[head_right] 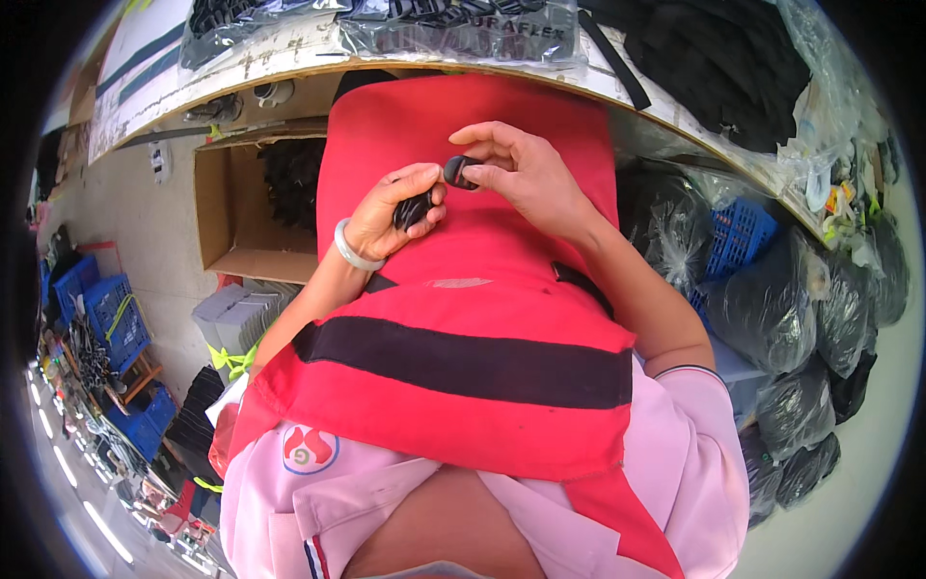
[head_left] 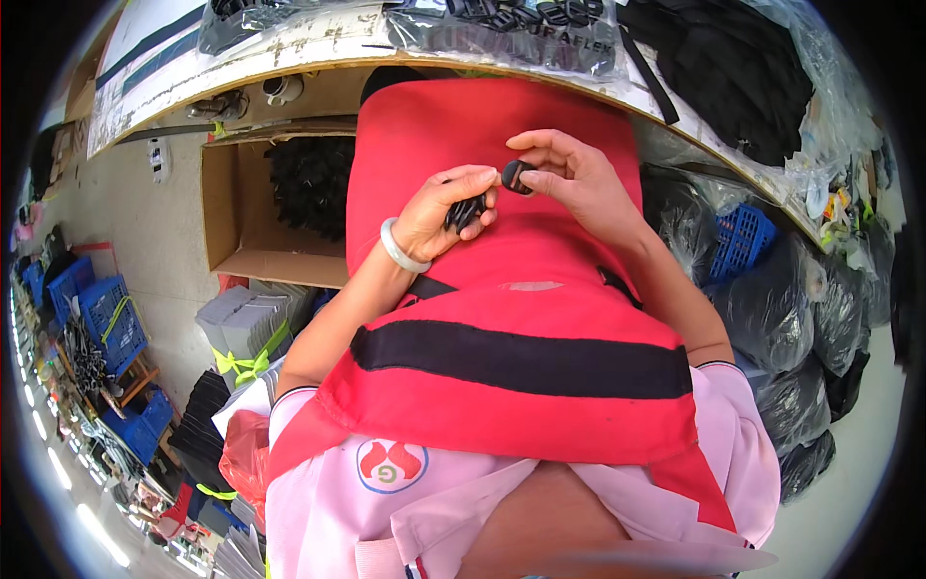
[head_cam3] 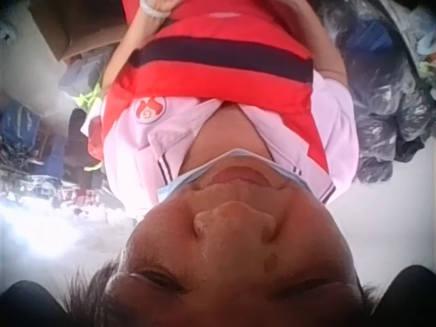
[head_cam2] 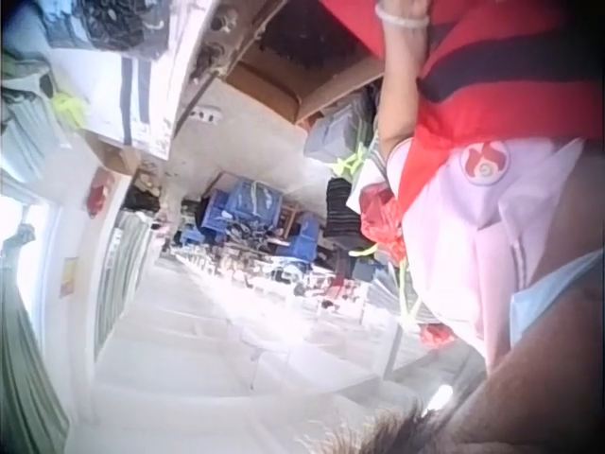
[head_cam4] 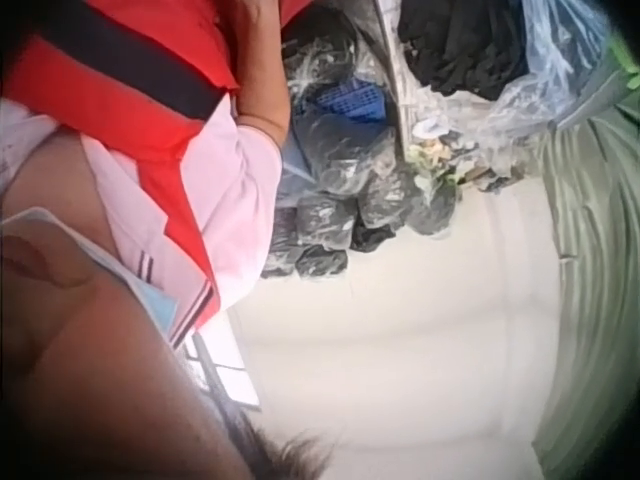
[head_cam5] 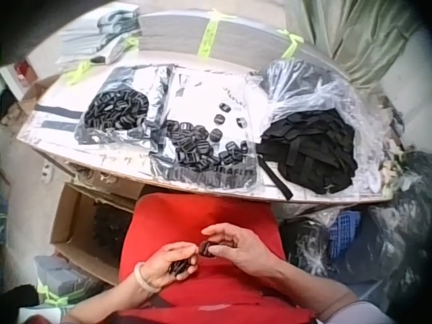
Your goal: Manually threading plastic buckles onto black nylon straps at a workbench.
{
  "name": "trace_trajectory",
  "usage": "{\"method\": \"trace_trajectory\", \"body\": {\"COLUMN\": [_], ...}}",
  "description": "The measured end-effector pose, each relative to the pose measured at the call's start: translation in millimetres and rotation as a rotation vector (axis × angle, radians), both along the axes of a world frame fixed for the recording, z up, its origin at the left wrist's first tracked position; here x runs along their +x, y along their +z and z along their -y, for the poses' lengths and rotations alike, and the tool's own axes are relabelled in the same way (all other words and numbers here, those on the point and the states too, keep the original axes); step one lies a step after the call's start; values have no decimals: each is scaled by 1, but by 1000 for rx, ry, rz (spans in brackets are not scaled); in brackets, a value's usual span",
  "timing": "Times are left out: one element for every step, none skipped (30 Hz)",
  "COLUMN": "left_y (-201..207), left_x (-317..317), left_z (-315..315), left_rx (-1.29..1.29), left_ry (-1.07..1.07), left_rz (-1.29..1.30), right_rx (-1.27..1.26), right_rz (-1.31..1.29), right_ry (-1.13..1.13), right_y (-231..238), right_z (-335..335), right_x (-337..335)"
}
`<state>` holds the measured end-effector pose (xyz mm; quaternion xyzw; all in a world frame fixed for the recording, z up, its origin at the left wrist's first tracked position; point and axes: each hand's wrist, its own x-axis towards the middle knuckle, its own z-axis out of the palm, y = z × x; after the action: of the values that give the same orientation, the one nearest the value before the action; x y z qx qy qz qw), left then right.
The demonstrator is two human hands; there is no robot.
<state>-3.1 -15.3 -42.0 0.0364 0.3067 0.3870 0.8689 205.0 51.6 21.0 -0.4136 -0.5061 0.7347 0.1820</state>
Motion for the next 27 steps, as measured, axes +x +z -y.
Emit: {"method": "trace_trajectory", "body": {"left_y": [1, 4, 8, 11, 13, 14, 14, 12, 11, 10, 8, 2, -3, -7, -8, -3, 5, 15, 21, 15, 6, 1, -3, -7, -5, -3, 0], "left_x": [0, 1, 1, 2, 1, -1, -2, -1, 1, 1, 1, 1, 1, 0, 1, 5, 9, 14, 16, 15, 12, 10, 8, 7, 8, 8, 9], "left_z": [-1, -2, -4, -6, -7, -7, -8, -9, -11, -11, -11, -12, -12, -12, -12, -14, -18, -22, -24, -22, -21, -22, -22, -21, -22, -23, -24], "left_rx": [41, 47, 100, 157, 169, 107, 48, 47, 63, 62, 60, 40, 47, 26, 4, -9, -7, -102, -195, -176, -176, -116, -57, -64, -63, -55, -47], "left_ry": [-22, -33, -65, -98, -112, -110, -105, -117, -142, -163, -183, -179, -188, -114, -38, 25, 19, 50, 80, 73, 74, 38, 2, 6, 8, -1, -11], "left_rz": [-73, -73, -174, -274, -271, -149, -24, 28, 40, -4, -48, -18, -13, 47, 106, 69, 70, 19, -35, -50, -54, 35, 124, 64, 62, 52, 43], "right_rx": [-20, -14, 100, 216, 226, 589, 953, 975, 981, 967, 952, 961, 991, 1020, 789, 840, 873, 1075, 1259, 1070, 880, 879, 906, 933, 934, 930, 922], "right_rz": [53, 54, 14, -24, -21, 57, 144, 61, 51, 40, 29, 44, 136, 226, 313, 466, 596, 866, 1024, 1056, 1079, 1075, 1035, 995, 993, 852, 710], "right_ry": [-10, -21, -48, -76, -91, -27, 48, 28, 51, 66, 80, 69, 4, -60, -232, -356, -547, -539, -492, -424, -355, -354, -322, -290, -290, -405, -517], "right_y": [2, -1, -6, -9, -9, -8, -8, -11, -15, -15, -14, -12, -9, -7, -1, -1, -6, -7, -16, -19, -21, -23, -23, -24, -25, -28, -29], "right_z": [-2, -1, 1, 1, 1, 0, -2, 2, 4, 6, 5, 1, -5, -12, -20, -33, -44, -57, -65, -68, -70, -73, -75, -76, -77, -77, -77], "right_x": [1, 2, 3, 4, 5, 6, 6, 5, 6, 5, 7, 13, 19, 26, 38, 58, 76, 96, 115, 123, 128, 130, 130, 130, 130, 130, 130]}}
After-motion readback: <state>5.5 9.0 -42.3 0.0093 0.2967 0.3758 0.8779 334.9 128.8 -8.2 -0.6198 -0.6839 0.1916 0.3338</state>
